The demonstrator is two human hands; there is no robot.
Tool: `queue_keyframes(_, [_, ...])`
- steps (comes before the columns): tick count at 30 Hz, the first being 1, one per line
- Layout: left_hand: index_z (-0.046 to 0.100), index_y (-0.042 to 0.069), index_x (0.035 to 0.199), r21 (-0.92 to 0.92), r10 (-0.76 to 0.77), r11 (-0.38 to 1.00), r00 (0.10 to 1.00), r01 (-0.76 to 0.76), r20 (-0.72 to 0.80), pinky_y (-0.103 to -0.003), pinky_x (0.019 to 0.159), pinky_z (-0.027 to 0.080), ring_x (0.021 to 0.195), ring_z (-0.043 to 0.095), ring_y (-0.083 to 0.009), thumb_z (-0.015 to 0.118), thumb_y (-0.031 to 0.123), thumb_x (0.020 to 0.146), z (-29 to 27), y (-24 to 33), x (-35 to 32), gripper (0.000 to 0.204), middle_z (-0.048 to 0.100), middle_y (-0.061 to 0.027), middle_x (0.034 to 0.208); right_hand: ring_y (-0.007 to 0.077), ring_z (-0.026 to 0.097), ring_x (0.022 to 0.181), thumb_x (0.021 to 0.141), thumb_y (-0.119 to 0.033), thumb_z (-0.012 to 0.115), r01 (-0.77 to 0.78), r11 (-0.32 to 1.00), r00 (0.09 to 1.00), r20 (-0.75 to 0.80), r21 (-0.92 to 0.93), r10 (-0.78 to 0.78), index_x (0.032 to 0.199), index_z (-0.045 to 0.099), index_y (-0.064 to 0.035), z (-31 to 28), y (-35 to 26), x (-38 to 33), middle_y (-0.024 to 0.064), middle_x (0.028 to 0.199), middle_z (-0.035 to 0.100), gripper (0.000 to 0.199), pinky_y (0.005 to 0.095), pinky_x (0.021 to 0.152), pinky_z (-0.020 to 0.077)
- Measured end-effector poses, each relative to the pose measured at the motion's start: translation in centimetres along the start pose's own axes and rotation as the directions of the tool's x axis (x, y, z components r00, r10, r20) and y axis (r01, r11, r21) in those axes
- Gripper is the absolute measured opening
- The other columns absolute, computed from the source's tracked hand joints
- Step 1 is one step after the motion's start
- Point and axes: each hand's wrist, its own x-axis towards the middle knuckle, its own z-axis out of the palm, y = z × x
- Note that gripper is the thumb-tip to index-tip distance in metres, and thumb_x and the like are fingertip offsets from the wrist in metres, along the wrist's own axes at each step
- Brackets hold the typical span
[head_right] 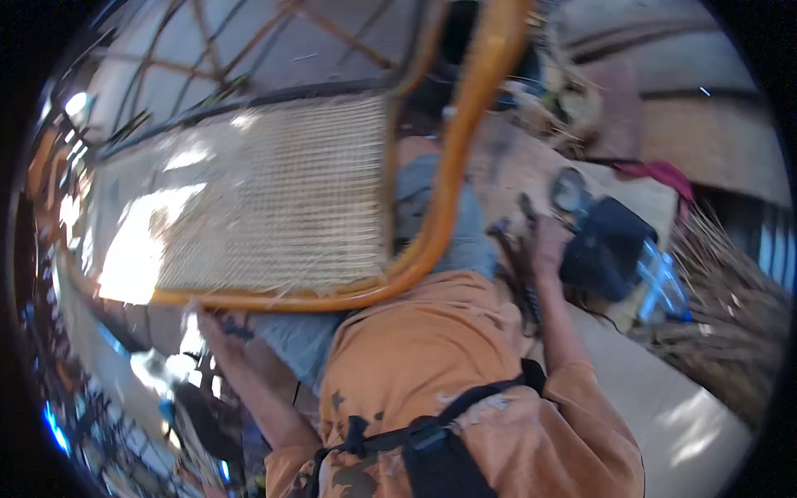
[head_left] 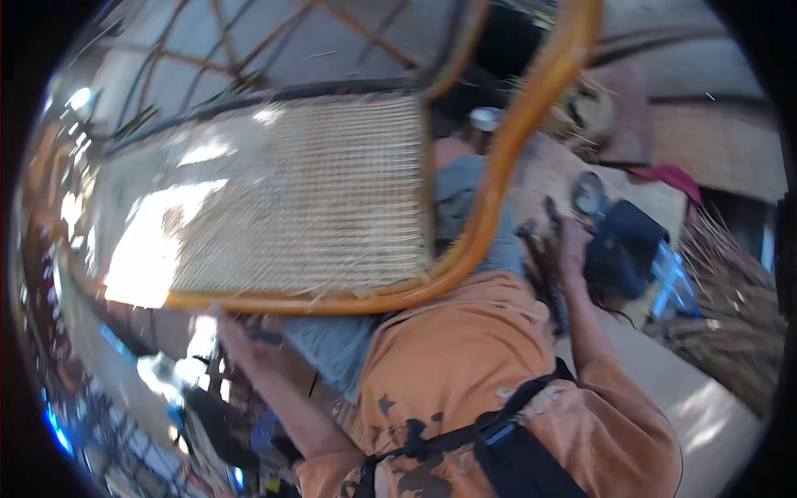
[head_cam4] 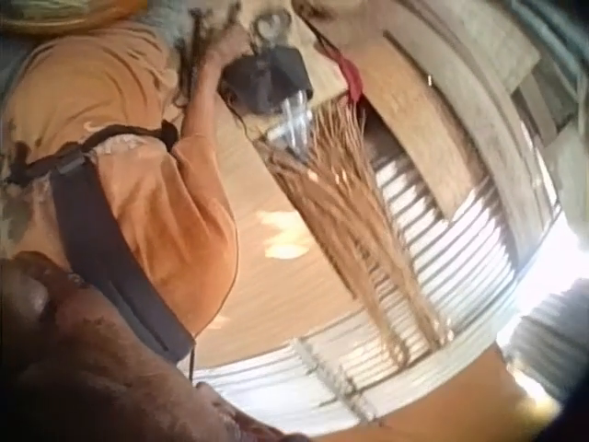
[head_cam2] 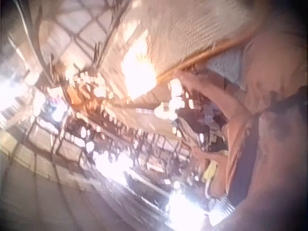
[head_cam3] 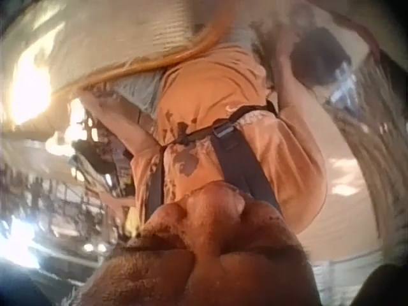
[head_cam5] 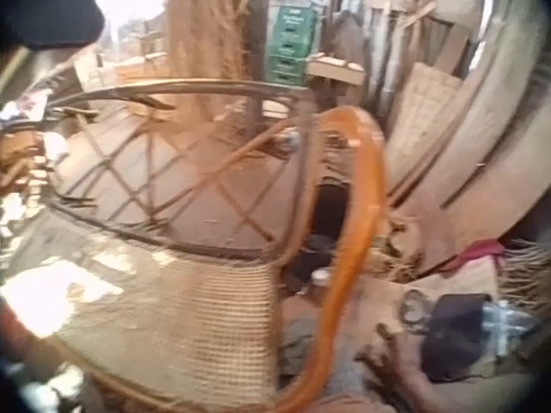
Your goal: Repairing or weaving a rattan/wicker chair frame with new material and trimming excess.
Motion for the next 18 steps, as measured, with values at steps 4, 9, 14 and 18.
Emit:
queue_keyframes(4, [0.058, 0.006, 0.102, 0.17, -0.059, 0.982, 0.991, 0.078, -0.117, -0.029, 0.059, 0.045, 0.074, 0.054, -0.0161, 0.053, 0.044, 0.088, 3.7, 0.7, -1.4, 0.041, 0.056, -0.005, 0.088, 0.0313, 0.06, 0.093, 0.069, -0.015, 0.071, -0.335, 0.937, 0.894, 0.346, 0.098, 0.283, 0.099, 0.055, -0.0048, -4.1, -1.0, 1.2, 0.0147, 0.097, 0.061, 0.035, 0.0398, 0.078, 0.0469])
queue_keyframes(9, [0.06, 0.006, 0.082, 0.011, 0.033, 0.999, 0.986, -0.032, -0.164, -0.026, 0.05, 0.039, 0.055, 0.048, -0.0103, 0.051, 0.048, 0.089, 3.3, 3.2, -0.4, 0.043, 0.051, -0.0008, 0.065, 0.0225, 0.058, 0.096, 0.071, -0.005, 0.06, -0.446, 0.844, 0.812, 0.531, 0.299, 0.241, 0.114, 0.052, 0.0031, -1.9, 3.6, 2.3, 0.0146, 0.103, 0.06, 0.044, 0.0338, 0.083, 0.0442])
queue_keyframes(14, [0.057, 0.006, 0.086, 0.054, 0.141, 0.99, 0.926, -0.131, -0.351, -0.025, 0.052, 0.04, 0.058, 0.048, -0.0106, 0.056, 0.03, 0.089, 0.5, 4.7, 4.4, 0.025, 0.052, 0.0006, 0.068, 0.0255, 0.051, 0.104, 0.081, -0.009, 0.052, -0.195, 0.769, 0.977, 0.19, 0.609, 0.097, 0.124, 0.045, 0.0045, -0.2, 10.7, 0.4, 0.017, 0.113, 0.055, 0.045, 0.035, 0.089, 0.0402])
queue_keyframes(18, [0.056, 0.001, 0.082, 0.563, 0.595, 0.754, 0.714, -0.337, -0.368, -0.033, 0.06, 0.045, 0.06, 0.054, -0.017, 0.056, 0.02, 0.087, -1.9, 6.2, 6.9, 0.02, 0.057, -0.0071, 0.069, 0.0109, 0.046, 0.061, 0.088, -0.019, 0.049, -0.414, 0.548, 0.9, 0.236, 0.726, 0.367, 0.094, 0.051, -0.0036, -9.9, 1.7, 1.6, 0.0017, 0.07, 0.048, 0.017, 0.025, 0.056, 0.039])
